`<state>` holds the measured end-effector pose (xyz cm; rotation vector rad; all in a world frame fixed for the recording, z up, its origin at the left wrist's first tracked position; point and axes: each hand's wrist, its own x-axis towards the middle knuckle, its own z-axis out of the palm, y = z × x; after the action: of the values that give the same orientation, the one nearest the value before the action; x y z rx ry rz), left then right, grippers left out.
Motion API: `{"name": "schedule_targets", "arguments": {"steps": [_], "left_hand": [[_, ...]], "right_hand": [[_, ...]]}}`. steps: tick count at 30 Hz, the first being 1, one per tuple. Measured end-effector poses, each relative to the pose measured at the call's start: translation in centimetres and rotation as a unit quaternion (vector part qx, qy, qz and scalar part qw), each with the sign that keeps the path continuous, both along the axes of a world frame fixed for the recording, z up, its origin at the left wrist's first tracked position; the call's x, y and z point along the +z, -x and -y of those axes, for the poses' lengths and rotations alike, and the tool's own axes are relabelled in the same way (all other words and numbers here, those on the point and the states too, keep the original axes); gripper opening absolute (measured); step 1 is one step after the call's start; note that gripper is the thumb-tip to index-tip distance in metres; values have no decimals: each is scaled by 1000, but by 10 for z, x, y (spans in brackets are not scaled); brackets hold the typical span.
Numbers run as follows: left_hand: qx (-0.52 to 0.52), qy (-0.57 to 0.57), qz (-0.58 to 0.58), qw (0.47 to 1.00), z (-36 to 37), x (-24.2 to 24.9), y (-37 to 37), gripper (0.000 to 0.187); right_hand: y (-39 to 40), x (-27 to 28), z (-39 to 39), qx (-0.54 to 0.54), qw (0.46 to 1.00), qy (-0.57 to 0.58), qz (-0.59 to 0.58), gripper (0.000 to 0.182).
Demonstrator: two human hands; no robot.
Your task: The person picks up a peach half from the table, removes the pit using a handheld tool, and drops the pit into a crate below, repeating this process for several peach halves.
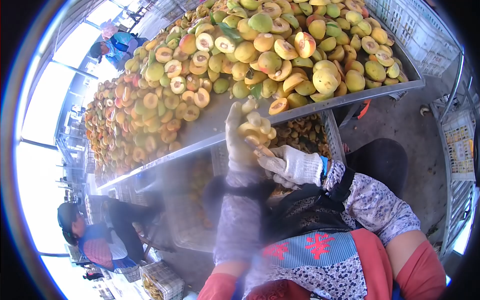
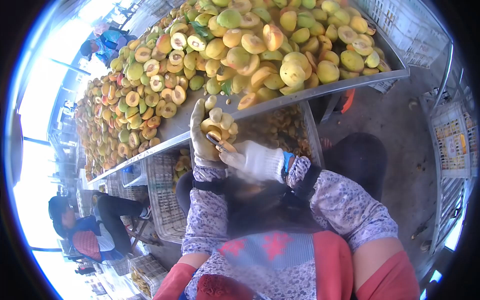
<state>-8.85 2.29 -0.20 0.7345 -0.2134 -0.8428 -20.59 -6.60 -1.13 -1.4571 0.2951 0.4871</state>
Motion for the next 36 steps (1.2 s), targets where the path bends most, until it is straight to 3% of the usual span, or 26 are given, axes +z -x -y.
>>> {"name": "schedule_targets", "arguments": {"steps": [1, 3, 4, 5, 7, 11, 12, 14, 16, 17, 19, 21, 23, 26, 28, 32, 36], "left_hand": [[24, 16, -35, 999, 4, -1, -2, 29], [1, 77, -54, 996, -1, -6, -18, 28], [39, 88, -70, 993, -5, -2, -22, 28], [79, 101, -85, 988, -8, 6, -25, 27], [107, 60, -73, 990, -19, 24, -22, 30], [241, -119, 110, 957, -80, 46, -28, 41], [261, -225, 232, 910, -107, 50, -35, 42], [326, -419, 407, 744, -145, 51, -48, 43], [359, -604, 515, 491, -158, 57, -56, 41], [361, -602, 517, 490, -152, 58, -56, 41], [327, -494, 435, 678, -109, 72, -48, 43], [288, -449, 542, 649, -73, 36, -82, 44], [165, -467, 628, 600, -27, 21, -102, 43], [77, -463, 655, 592, 31, 3, -116, 55], [-2, -562, 674, 479, 51, -8, -119, 64], [-33, -611, 617, 494, 49, -9, -116, 65], [-21, -592, 627, 506, 32, 3, -104, 48]], "right_hand": [[2, -5, -1, -4, 1000, -2, 2, 42], [9, -28, -4, -26, 963, 111, 245, 44], [12, -38, -1, 2, 954, 193, 228, 47], [13, -36, 4, 6, 953, 195, 230, 47], [14, -27, 14, 82, 919, 368, 113, 49], [24, -9, 22, 108, 886, 448, 39, 42], [23, -8, 21, 79, 886, 456, 29, 38], [20, -19, 25, 36, 878, 477, 35, 38], [17, -26, 24, -4, 868, 495, 43, 38], [15, -27, 23, -36, 861, 502, 69, 38], [15, -27, 20, -96, 845, 513, 116, 42], [18, -23, 20, -80, 847, 515, 104, 40], [18, -29, 25, -64, 853, 511, 82, 38], [17, -31, 31, -104, 850, 509, 90, 37], [14, -22, 29, -108, 846, 513, 96, 38], [18, 3, 29, -49, 871, 480, 93, 39], [12, -7, 26, -87, 871, 468, 121, 38]]}}
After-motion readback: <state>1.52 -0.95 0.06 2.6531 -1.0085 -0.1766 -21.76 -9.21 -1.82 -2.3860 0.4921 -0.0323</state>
